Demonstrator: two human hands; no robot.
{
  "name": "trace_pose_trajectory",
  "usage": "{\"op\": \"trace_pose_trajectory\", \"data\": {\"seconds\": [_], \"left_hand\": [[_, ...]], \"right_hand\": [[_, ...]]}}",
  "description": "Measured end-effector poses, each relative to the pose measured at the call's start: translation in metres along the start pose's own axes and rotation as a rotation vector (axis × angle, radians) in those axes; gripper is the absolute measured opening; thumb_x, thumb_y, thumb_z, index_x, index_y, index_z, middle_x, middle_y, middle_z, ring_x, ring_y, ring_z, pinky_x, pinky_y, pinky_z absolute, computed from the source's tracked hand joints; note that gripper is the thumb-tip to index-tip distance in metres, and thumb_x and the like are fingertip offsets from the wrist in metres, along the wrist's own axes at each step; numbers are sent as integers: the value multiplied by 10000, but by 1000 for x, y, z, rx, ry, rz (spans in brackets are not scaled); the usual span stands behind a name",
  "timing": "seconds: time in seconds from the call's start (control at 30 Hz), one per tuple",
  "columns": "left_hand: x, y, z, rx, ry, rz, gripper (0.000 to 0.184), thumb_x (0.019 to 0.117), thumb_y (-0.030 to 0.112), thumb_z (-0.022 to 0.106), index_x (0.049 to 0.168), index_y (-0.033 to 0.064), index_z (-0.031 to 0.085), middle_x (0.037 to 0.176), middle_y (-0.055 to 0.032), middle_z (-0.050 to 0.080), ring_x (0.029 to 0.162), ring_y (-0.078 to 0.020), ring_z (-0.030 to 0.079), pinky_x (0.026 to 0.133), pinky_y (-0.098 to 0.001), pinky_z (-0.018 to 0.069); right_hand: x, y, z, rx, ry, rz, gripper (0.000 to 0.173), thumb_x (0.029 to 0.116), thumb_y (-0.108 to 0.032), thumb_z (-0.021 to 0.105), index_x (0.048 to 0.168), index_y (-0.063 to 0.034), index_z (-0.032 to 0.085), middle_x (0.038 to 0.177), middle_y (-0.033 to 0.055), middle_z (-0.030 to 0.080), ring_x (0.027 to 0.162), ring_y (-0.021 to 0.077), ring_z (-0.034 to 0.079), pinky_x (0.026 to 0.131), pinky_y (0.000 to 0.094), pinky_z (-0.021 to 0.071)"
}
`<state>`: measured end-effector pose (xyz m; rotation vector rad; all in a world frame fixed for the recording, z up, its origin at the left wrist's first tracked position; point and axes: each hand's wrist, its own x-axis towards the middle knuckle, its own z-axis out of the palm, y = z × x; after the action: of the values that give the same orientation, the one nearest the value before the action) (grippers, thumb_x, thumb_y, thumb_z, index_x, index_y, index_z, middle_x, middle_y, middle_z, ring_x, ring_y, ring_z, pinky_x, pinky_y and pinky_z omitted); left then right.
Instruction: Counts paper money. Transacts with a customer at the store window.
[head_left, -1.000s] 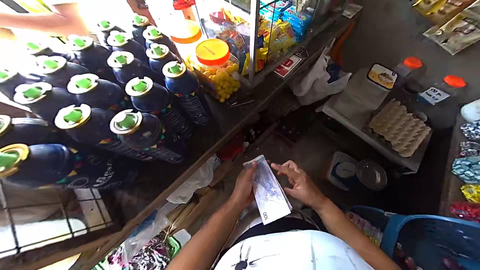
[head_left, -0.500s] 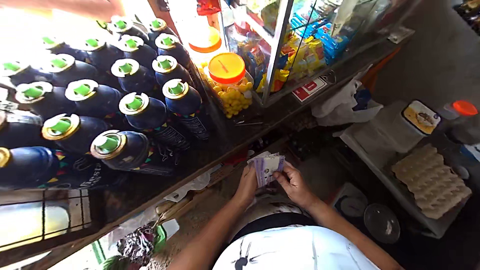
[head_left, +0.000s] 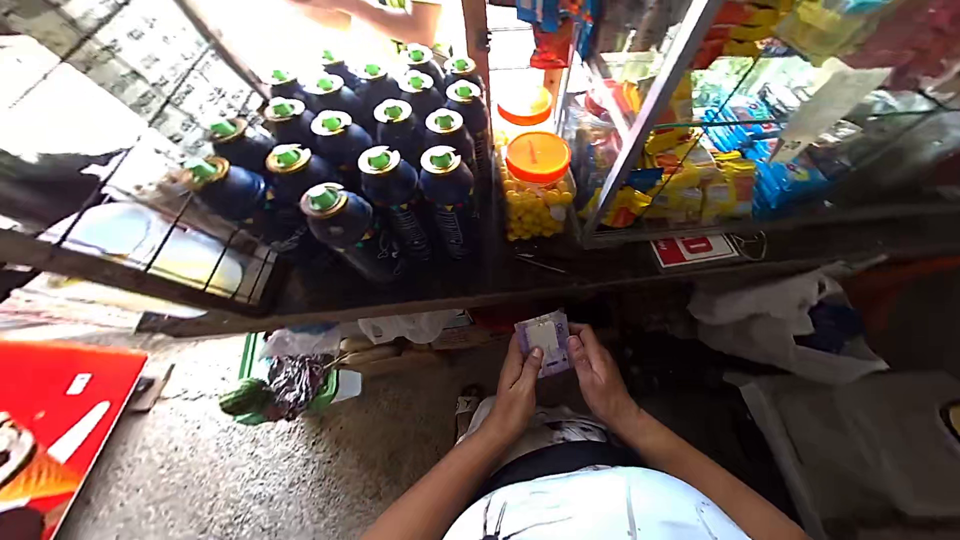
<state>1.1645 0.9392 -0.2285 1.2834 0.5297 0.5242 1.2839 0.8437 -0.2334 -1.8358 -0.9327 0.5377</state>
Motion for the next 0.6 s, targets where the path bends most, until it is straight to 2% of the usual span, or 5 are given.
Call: {"op": "trace_pose_trajectory", "data": {"seconds": [0.17, 0.27, 0.33, 0.43, 0.6], "left_hand": [[-4, 4, -9, 158, 95, -89, 493, 1071, 133, 309, 1496, -113, 272, 1252, -180, 600, 1067, -81, 652, 913, -255, 559], [-6, 8, -18, 95, 210, -173, 463, 1065, 122, 306, 1491, -59, 297, 1120, -103, 603, 844, -54, 640, 699, -220, 545], [-7, 8, -26, 42, 272, -206, 452, 1059, 118, 307, 1483, -36, 301, 1036, -68, 601, 728, -47, 613, 605, -204, 518], [-9, 13, -39, 11, 286, -203, 456, 1063, 123, 304, 1494, -26, 291, 1026, -60, 605, 709, -51, 618, 588, -204, 521], [-11, 17, -52, 20, 302, -166, 454, 1056, 107, 309, 1484, -41, 279, 1051, -61, 592, 740, -41, 626, 594, -192, 521]], "right_hand": [[3, -9, 5, 94, -216, 31, 588, 1114, -391, 260, 1397, 71, 489, 1137, 133, 699, 1041, 107, 686, 927, 304, 563], [15, 11, -2, 423, -297, 402, 472, 1119, -299, 212, 1276, -3, 544, 799, -34, 589, 545, 1, 434, 497, 182, 374], [16, 44, -4, 858, -162, 771, 411, 1134, -268, 215, 1089, -65, 569, 659, -69, 543, 431, -30, 374, 404, 123, 316], [3, 98, -6, 1017, 245, 1056, 310, 1117, -238, 289, 963, -100, 520, 677, -28, 571, 461, 19, 493, 418, 158, 421], [-26, 117, -1, 512, 262, 1004, 235, 1108, -148, 332, 990, -49, 509, 756, 10, 543, 551, 68, 498, 494, 209, 428]]}}
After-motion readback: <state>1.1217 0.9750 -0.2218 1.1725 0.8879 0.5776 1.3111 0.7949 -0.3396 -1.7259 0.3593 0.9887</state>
